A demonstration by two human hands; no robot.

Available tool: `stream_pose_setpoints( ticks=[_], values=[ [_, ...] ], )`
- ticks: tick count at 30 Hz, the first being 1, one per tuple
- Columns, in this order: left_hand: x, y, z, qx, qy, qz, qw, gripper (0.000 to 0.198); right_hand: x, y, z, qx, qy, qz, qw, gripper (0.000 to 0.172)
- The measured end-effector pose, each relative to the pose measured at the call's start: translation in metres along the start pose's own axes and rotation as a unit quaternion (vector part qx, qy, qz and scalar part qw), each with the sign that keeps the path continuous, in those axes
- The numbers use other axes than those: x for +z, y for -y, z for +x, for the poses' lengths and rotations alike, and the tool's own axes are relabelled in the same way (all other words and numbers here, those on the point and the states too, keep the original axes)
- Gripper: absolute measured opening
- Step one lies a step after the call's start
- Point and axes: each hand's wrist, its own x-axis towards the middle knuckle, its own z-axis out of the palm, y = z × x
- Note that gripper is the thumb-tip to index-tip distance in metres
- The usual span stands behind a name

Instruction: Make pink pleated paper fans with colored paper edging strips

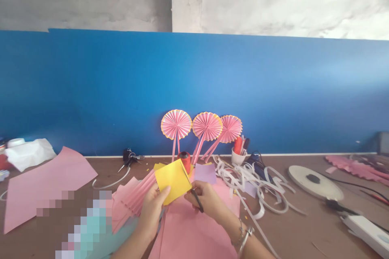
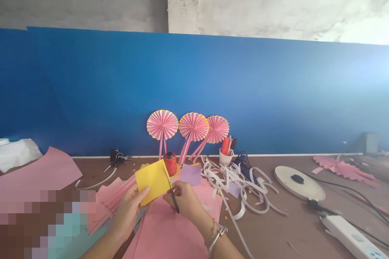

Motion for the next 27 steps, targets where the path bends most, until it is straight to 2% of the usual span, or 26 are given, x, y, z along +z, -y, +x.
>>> stream_pose_setpoints(
  ticks=[15, 21, 27],
  values=[
    [0.0, 0.0002, -0.0008, 0.004, 0.005, 0.007, 1.0, 0.047, 0.0004, 0.0064, -0.0029, 0.013, -0.015, -0.006, 1.0, 0.011],
    [0.0005, -0.0001, -0.0009, 0.005, 0.002, 0.019, 1.0, 0.045, -0.0003, 0.0056, -0.0013, 0.021, -0.007, 0.017, 1.0, 0.016],
    [0.0018, 0.0009, -0.0029, -0.021, 0.01, 0.047, 0.999, 0.045, -0.0005, 0.0015, 0.0027, 0.016, -0.015, 0.029, 0.999, 0.019]
  ],
)
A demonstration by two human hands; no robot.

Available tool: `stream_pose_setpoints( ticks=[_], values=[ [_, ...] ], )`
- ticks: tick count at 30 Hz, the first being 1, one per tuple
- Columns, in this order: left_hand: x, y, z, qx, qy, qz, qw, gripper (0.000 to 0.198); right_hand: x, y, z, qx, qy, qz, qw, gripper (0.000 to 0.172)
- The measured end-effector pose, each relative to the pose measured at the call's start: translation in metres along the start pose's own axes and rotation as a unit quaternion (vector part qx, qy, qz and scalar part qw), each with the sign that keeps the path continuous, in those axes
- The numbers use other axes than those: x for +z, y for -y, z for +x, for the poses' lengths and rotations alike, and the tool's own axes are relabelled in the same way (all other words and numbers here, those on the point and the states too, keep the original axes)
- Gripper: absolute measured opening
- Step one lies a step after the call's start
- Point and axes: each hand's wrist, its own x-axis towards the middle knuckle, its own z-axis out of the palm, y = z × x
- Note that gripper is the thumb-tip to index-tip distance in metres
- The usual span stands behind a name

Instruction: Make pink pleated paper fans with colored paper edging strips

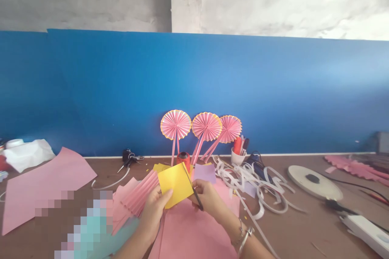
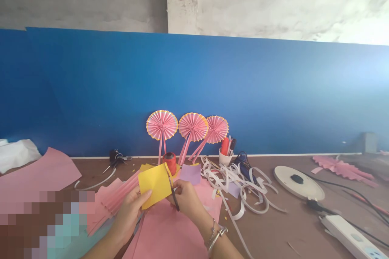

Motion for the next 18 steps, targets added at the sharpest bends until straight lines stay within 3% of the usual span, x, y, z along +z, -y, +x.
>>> stream_pose_setpoints(
  ticks=[12, 18],
  values=[
    [0.0021, 0.0021, -0.002, -0.011, 0.025, -0.009, 1.0, 0.053, 0.0006, -0.0028, 0.0015, 0.009, -0.003, 0.004, 1.0, 0.008],
    [-0.0003, 0.0068, 0.0021, -0.022, 0.014, -0.007, 1.0, 0.057, -0.0013, -0.0028, 0.0019, 0.029, -0.007, -0.021, 0.999, 0.017]
  ],
)
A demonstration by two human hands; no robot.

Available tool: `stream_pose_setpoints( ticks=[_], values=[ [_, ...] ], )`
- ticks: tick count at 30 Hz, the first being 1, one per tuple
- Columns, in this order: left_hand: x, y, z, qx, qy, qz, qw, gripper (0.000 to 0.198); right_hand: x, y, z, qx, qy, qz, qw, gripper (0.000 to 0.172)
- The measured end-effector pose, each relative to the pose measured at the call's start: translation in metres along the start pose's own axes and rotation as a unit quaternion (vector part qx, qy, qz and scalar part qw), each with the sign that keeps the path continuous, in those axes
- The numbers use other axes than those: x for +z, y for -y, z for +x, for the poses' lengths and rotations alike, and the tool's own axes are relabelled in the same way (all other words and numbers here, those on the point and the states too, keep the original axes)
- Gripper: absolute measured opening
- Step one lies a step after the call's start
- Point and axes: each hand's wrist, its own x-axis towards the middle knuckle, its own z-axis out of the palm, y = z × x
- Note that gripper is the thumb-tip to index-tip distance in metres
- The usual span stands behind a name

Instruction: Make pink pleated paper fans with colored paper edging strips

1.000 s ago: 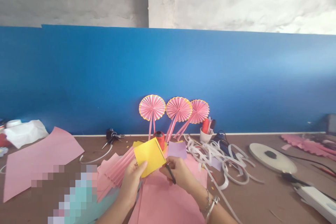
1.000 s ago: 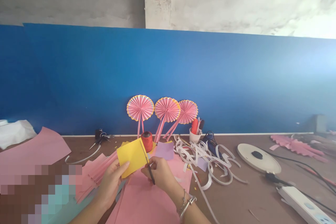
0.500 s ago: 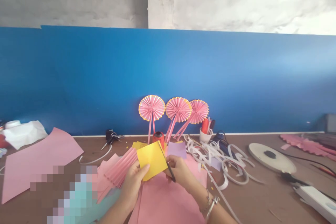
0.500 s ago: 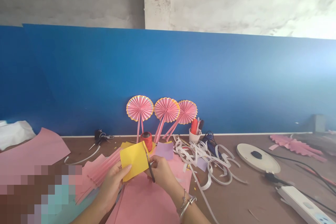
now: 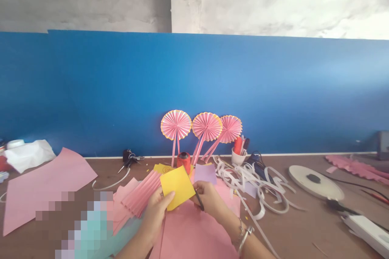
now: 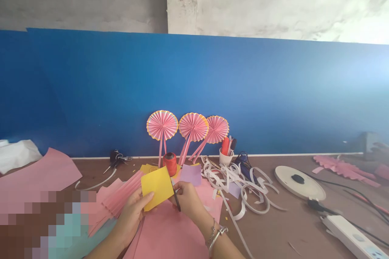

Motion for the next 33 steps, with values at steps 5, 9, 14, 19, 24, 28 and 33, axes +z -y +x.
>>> stream_pose_setpoints(
  ticks=[5, 9, 14, 19, 24, 28, 33],
  values=[
    [-0.006, -0.004, 0.005, 0.029, -0.064, 0.011, 0.997, 0.051, -0.005, -0.01, 0.003, 0.014, 0.039, 0.021, 0.999, 0.042],
    [-0.015, -0.008, 0.012, 0.071, -0.127, 0.03, 0.989, 0.043, -0.006, -0.018, 0.004, 0.006, 0.084, 0.032, 0.996, 0.035],
    [-0.022, -0.007, 0.018, 0.088, -0.136, 0.045, 0.986, 0.039, -0.004, -0.017, 0.003, -0.016, 0.124, 0.002, 0.992, 0.02],
    [-0.019, -0.007, 0.016, 0.079, -0.125, 0.033, 0.988, 0.039, -0.004, -0.017, 0.003, -0.025, 0.136, -0.007, 0.99, 0.014],
    [-0.016, -0.009, 0.015, 0.065, -0.108, 0.033, 0.991, 0.041, -0.003, -0.019, 0.004, -0.038, 0.136, -0.009, 0.99, 0.014],
    [-0.016, -0.008, 0.015, 0.064, -0.106, 0.039, 0.992, 0.043, -0.003, -0.019, 0.005, -0.038, 0.127, -0.012, 0.991, 0.012],
    [-0.015, -0.008, 0.013, 0.065, -0.099, 0.03, 0.992, 0.046, -0.002, -0.017, 0.003, -0.037, 0.121, -0.013, 0.992, 0.012]
  ],
)
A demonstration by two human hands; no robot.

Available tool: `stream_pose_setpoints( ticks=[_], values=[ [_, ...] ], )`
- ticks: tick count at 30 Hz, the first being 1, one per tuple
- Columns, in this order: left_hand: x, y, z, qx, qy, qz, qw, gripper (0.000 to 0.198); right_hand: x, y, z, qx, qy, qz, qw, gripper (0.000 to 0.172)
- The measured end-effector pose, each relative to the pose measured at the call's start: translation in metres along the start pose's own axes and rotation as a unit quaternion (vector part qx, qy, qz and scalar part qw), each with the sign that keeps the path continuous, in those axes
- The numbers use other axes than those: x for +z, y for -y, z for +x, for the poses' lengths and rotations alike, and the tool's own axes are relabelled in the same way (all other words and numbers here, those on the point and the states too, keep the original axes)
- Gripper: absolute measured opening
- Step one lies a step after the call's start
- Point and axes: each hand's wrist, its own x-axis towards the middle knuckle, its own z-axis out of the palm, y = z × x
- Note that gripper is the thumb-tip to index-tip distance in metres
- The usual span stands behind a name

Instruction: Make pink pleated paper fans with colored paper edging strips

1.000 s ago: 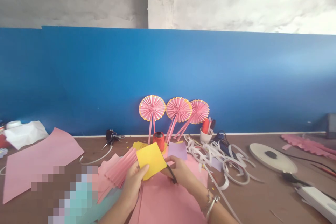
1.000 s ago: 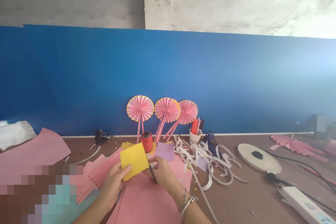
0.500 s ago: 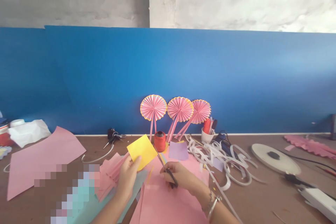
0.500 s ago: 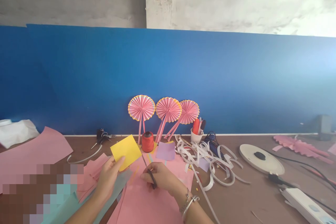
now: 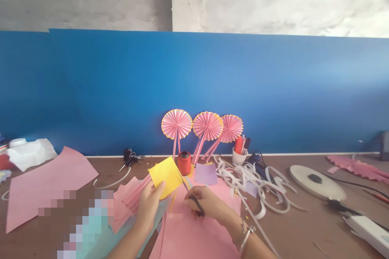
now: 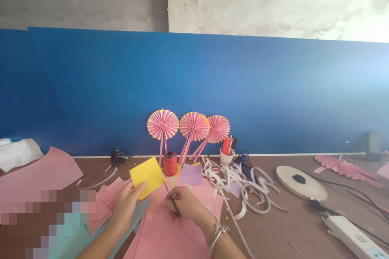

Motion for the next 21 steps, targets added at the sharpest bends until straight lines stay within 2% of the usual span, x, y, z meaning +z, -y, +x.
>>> stream_pose_setpoints(
  ticks=[21],
  values=[
    [0.0045, -0.0065, -0.0049, -0.005, -0.014, -0.012, 1.0, 0.041, 0.0021, 0.0066, -0.0024, 0.015, -0.018, -0.002, 1.0, 0.009]
  ],
)
